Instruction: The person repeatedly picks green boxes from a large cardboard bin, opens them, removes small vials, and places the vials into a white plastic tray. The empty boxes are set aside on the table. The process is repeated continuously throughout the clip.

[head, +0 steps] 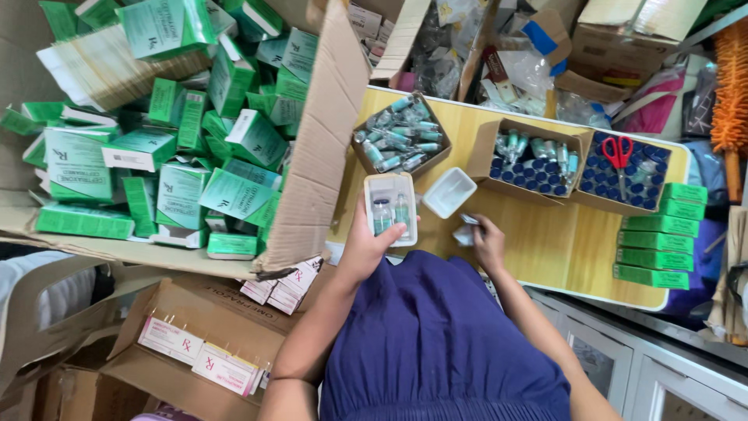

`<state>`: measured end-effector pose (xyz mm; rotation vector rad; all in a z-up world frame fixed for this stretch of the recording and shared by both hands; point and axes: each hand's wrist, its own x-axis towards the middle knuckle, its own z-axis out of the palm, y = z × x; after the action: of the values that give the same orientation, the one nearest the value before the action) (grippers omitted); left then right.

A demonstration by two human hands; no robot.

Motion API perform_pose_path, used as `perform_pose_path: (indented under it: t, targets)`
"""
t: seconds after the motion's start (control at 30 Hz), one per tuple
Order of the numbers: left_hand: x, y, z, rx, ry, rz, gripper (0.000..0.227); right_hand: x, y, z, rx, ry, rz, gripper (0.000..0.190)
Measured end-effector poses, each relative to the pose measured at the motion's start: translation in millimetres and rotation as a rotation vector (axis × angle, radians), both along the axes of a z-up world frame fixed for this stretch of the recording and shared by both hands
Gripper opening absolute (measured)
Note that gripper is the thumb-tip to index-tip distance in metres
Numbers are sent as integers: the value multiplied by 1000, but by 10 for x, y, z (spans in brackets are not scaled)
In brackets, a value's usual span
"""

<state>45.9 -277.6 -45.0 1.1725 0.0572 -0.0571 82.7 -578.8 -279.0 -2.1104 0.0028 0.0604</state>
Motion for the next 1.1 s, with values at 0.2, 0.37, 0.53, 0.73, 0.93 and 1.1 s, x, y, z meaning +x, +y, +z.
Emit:
perform_pose_path:
  t: [0.2,0.37,0.53,0.73,0.93,1.1]
  targets:
    - [-6,-366,-360,-22,86,63,65,155,-162,-176,-148,-17,43,22]
    - [-107,-588,-616,-34,108,100,68,162,-377,155,-162,-248,118,19]
    - [-165,-861,-817,103,27,120,72,141,-442,994,257,-46,138,18]
    - [-60,-1195,-826,-153,165,45,66,50,-247,1728,593,63,251,6]
    - [-30,-1443,-734,-83,73,-43,72,-76,-85,1877,534,95,168,12]
    - [-68,-1494,-780,-53,84,-85,70,-103,-185,1926,-32,-429,209,21]
